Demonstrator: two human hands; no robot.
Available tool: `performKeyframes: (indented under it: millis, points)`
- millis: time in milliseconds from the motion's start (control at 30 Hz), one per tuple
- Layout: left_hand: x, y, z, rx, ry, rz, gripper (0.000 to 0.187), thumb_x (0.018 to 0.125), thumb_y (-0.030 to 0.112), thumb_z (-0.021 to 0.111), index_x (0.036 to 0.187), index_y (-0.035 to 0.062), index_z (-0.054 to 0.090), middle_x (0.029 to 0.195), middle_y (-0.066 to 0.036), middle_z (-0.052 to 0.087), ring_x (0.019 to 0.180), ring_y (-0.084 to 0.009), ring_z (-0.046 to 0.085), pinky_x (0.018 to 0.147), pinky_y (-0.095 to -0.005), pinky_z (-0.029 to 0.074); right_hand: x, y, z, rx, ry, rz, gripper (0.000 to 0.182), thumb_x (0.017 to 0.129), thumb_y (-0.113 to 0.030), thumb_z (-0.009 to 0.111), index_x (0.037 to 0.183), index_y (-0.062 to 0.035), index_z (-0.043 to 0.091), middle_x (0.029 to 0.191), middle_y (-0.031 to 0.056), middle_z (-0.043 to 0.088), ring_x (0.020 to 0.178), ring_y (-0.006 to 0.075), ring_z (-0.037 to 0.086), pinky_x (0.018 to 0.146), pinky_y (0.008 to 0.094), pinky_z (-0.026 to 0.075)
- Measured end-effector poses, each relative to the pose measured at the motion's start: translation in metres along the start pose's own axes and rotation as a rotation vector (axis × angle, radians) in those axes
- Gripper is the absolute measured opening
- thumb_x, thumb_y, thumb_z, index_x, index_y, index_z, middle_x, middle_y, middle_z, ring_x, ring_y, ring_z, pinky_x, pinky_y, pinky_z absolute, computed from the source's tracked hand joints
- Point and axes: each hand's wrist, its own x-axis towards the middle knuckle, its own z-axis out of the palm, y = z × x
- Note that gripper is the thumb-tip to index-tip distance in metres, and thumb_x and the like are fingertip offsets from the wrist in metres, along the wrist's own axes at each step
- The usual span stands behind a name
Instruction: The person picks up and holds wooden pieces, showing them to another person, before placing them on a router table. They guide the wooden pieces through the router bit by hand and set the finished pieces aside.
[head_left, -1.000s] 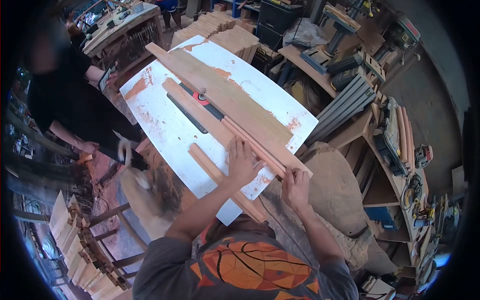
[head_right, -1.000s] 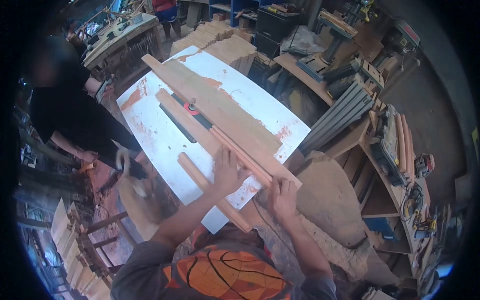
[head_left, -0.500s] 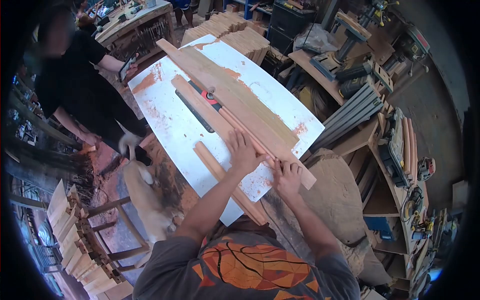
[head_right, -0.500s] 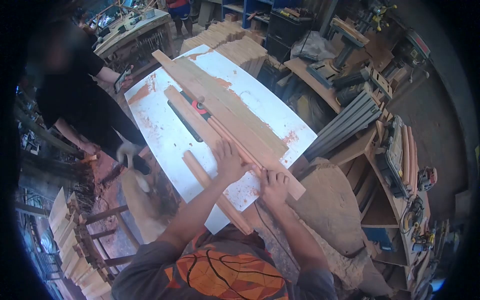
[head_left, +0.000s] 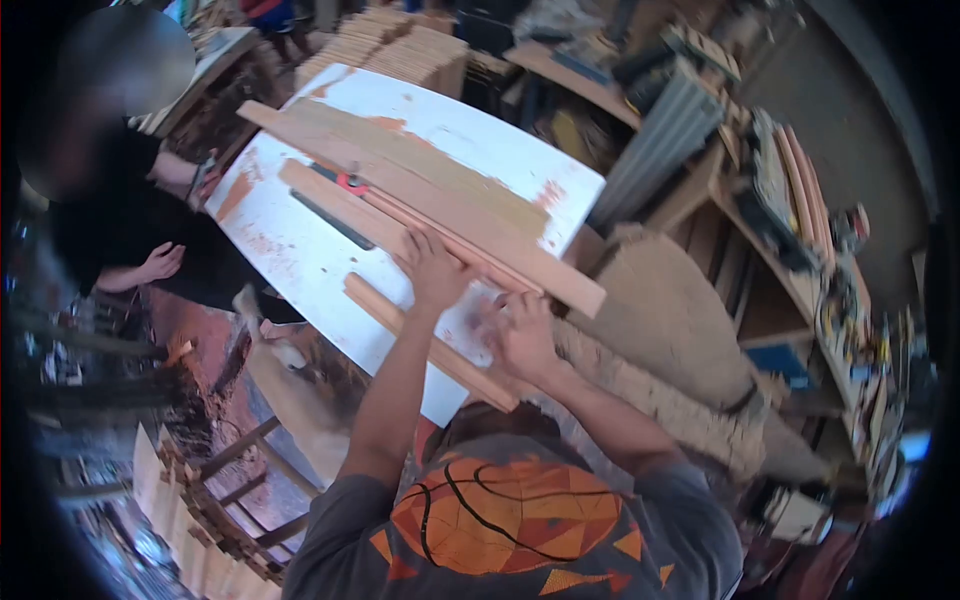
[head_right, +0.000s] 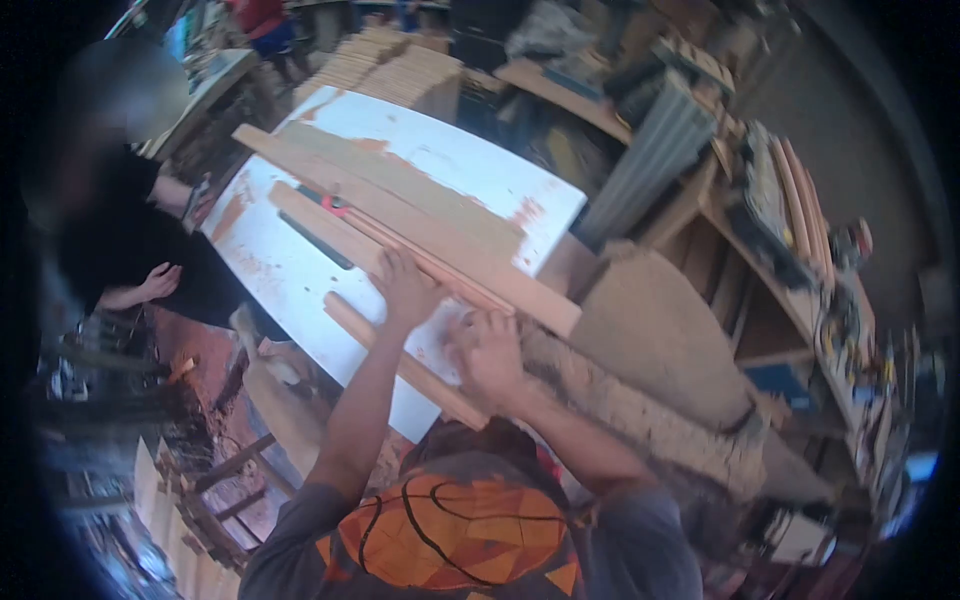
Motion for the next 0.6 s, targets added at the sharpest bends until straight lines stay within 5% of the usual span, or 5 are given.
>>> performKeyframes:
  millis: [67, 167, 300, 600]
  points:
    - [0.003, 0.005, -0.007, -0.047, 0.026, -0.033, 0.145, 0.069, 0.08, 0.073, 0.156, -0.0161, 0.007, 0.163, -0.04, 0.004, 0.155, -0.0505, -0.003, 0.115, -0.0746, -0.003, -0.029, -0.016, -0.031, 0.388, -0.363, -0.031, 0.059, 0.093, -0.036, 0.067, 0.139, -0.0016, 0.057, 0.113, 0.0191, 0.058, 0.107, 0.0384, 0.057, 0.091, 0.05, 0.046]
    - [0.003, 0.004, -0.007, -0.055, 0.024, -0.034, 0.145, 0.071, 0.079, 0.074, 0.156, -0.0155, 0.005, 0.163, -0.04, 0.004, 0.155, -0.0501, -0.003, 0.115, -0.0753, -0.004, -0.055, -0.033, -0.039, 0.471, -0.624, 0.187, 0.067, 0.096, -0.04, 0.064, 0.149, -0.0032, 0.045, 0.12, 0.0228, 0.058, 0.115, 0.0437, 0.059, 0.095, 0.0503, 0.049]
    - [0.007, 0.001, -0.006, -0.039, 0.019, -0.024, 0.145, 0.07, 0.079, 0.074, 0.156, -0.0148, 0.004, 0.163, -0.04, 0.002, 0.155, -0.0506, -0.004, 0.114, -0.0755, -0.004, -0.064, -0.033, -0.012, 0.654, -0.691, 0.268, 0.068, 0.096, -0.035, 0.064, 0.153, -0.0057, 0.041, 0.126, 0.027, 0.06, 0.116, 0.0447, 0.061, 0.096, 0.0527, 0.05]
    - [0.024, -0.025, -0.005, -0.048, 0.031, -0.046, 0.148, 0.068, 0.084, 0.072, 0.157, -0.0133, 0.004, 0.164, -0.039, 0.003, 0.155, -0.0502, -0.007, 0.115, -0.0735, -0.006, -0.077, -0.013, -0.014, 0.884, -0.594, 0.285, 0.062, 0.095, -0.021, 0.063, 0.153, -0.0092, 0.042, 0.127, 0.0212, 0.066, 0.115, 0.0426, 0.064, 0.097, 0.048, 0.051]
